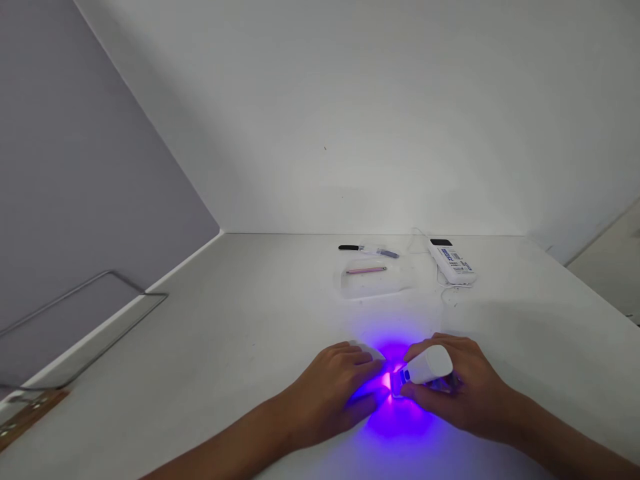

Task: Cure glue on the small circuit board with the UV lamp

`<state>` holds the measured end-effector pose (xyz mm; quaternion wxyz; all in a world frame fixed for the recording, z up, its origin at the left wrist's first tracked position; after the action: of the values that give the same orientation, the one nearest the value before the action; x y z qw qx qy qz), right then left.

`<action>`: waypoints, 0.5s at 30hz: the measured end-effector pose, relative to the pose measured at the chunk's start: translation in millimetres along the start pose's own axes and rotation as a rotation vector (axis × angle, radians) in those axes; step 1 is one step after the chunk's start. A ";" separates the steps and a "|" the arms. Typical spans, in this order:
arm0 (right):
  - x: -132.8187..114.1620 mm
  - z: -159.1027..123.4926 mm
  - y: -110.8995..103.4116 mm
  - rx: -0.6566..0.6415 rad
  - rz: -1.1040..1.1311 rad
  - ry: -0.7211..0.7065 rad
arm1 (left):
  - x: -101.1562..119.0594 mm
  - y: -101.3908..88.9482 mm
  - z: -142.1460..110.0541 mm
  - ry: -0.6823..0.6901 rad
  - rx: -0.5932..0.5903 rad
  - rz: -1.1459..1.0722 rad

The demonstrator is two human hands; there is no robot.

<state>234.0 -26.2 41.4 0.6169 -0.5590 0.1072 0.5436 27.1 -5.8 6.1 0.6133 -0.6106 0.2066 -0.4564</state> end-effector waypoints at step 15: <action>-0.7 -0.2 -0.3 0.007 0.011 0.003 | -1.1 1.1 -0.1 0.006 -0.002 -0.003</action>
<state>234.0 -26.7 42.0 0.6157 -0.5569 0.1131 0.5460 26.8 -5.1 4.7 0.6113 -0.6101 0.2082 -0.4591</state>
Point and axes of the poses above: each hand's wrist, its own z-axis towards the middle knuckle, its own y-axis out of the palm, x = y × z, the point moved 2 cm from there along z, towards the middle knuckle, and after that the axes turned 9 degrees about z, right-handed, at the moved point
